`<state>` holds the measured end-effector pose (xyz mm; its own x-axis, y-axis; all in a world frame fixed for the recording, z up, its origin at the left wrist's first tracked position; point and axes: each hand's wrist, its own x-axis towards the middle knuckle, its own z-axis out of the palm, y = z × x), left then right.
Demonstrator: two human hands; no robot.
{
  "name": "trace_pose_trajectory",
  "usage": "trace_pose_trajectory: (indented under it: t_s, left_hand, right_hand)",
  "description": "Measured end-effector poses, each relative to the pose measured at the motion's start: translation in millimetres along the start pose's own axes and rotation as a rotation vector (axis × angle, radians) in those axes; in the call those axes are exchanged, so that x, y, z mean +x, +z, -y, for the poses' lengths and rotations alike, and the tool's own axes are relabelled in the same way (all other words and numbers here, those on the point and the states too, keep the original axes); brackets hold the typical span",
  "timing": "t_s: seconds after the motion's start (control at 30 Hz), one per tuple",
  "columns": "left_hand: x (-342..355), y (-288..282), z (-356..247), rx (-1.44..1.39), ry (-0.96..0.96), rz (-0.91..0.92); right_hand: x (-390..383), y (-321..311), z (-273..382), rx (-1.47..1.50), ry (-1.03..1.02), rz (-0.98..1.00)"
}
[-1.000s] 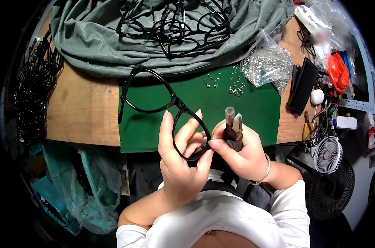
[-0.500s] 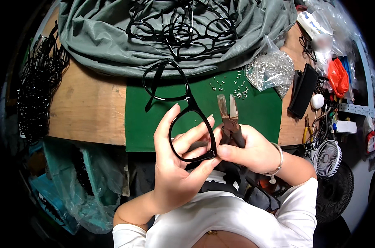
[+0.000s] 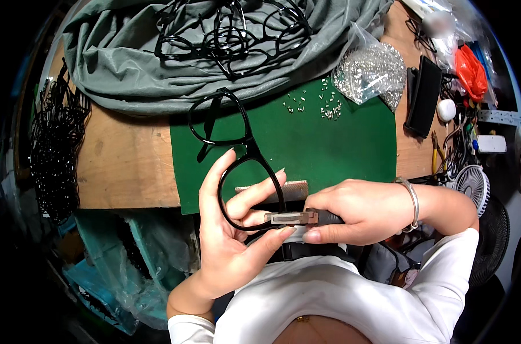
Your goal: The person uses pliers to repeatedly tap and adjust the frame of multiple black eyeglasses on a green mat. They pick up each pair from a pile, perform the tapping action, and place them back down, continuing this cycle throughout the clip.
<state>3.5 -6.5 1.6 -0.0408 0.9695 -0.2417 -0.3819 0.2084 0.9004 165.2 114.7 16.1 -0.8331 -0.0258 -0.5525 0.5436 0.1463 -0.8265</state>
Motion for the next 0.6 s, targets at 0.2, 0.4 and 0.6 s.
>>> trace_pose_trajectory:
  t_s: [0.2, 0.4, 0.6]
  left_hand:
    - [4.2, 10.7, 9.2, -0.056, -0.005, -0.148]
    - [7.3, 1.7, 2.8, 0.036, -0.055, -0.059]
    - [14.5, 4.4, 12.6, 0.046, -0.027, -0.107]
  right_hand:
    - [4.1, 14.0, -6.4, -0.241, 0.025, -0.246]
    - [2.9, -15.1, -16.4, -0.010, -0.027, -0.014]
    - [31.8, -25.1, -54.8, -0.662, -0.021, -0.761]
